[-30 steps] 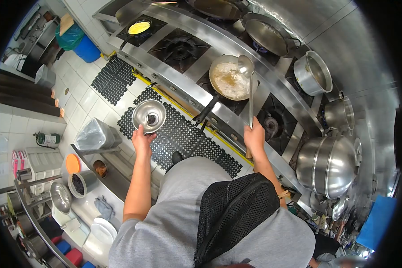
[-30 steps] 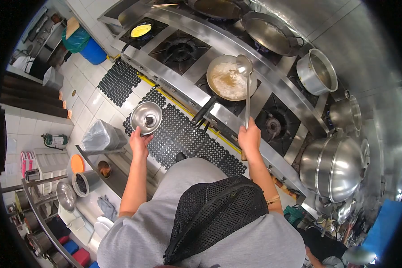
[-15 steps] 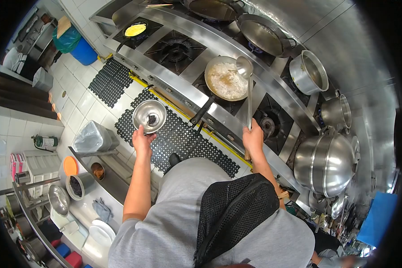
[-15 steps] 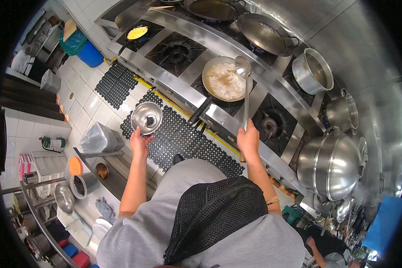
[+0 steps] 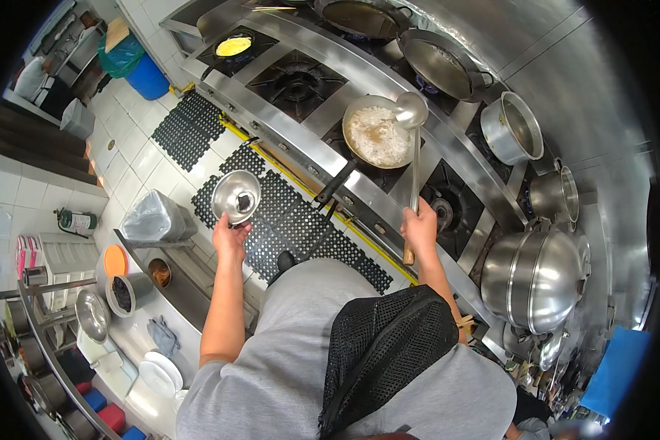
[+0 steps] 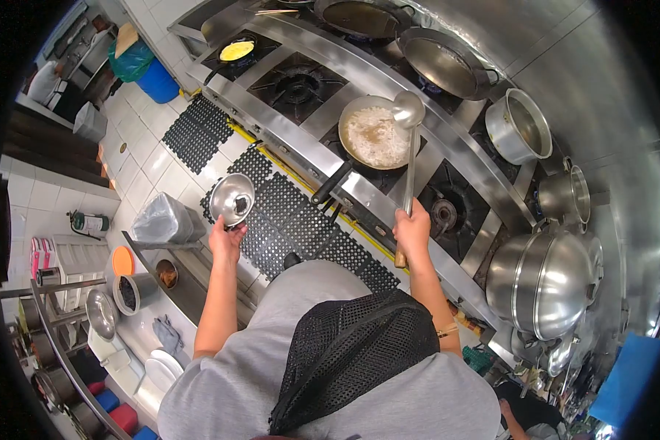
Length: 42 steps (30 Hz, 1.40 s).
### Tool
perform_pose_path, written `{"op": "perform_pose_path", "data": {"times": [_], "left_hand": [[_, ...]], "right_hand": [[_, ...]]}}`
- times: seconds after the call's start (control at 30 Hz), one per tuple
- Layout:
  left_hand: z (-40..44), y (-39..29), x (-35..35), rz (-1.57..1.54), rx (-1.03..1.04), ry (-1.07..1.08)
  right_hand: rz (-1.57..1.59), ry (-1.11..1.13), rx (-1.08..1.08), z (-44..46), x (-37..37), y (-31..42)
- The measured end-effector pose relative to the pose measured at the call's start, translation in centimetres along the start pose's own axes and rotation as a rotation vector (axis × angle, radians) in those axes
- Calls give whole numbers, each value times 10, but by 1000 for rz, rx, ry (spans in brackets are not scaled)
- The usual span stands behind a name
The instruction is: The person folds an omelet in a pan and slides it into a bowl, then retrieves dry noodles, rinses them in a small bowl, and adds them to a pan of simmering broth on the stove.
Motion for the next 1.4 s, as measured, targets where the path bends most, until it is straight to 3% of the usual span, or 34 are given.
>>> {"op": "perform_pose_path", "data": {"times": [0.13, 0.2, 0.33, 0.93, 1.0, 1.03, 1.1, 1.13, 1.2, 1.23, 1.4], "left_hand": [[-8, 0, -24, -32, -9, -57], [-15, 2, -34, -57, 1, -105], [-28, 4, -47, -33, 27, -132], [-99, 50, -111, -66, 66, -183], [-107, 54, -115, -64, 69, -191], [-111, 54, -116, -66, 87, -192], [-117, 54, -118, -65, 105, -192], [-117, 54, -120, -63, 106, -191], [-118, 52, -121, -68, 115, -184], [-119, 50, -120, -63, 113, -179], [-135, 44, -118, -62, 153, -190]], "right_hand": [[301, 68, -54, 1, -2, 2], [665, 130, 59, -2, -3, 8], [825, 268, 101, 3, -10, -7], [610, 242, 37, -16, -34, -50], [324, 235, -50, -1, -42, -58], [328, 235, -48, 2, -44, -56], [-251, 105, -219, 11, -58, -40], [-249, 105, -221, 18, -60, -45], [-577, -117, -520, 27, -70, -30], [-591, -68, -384, 27, -71, -24], [-700, -42, -334, 44, -62, -30]]}}
Point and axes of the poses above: each hand's wrist, its own z-axis towards the middle knuckle, its own x-axis out of the palm, y = z × x, the point moved 8 cm from there along z, towards the middle knuckle, and after that the axes turned 3 degrees about -x, right-handed, at the moved point
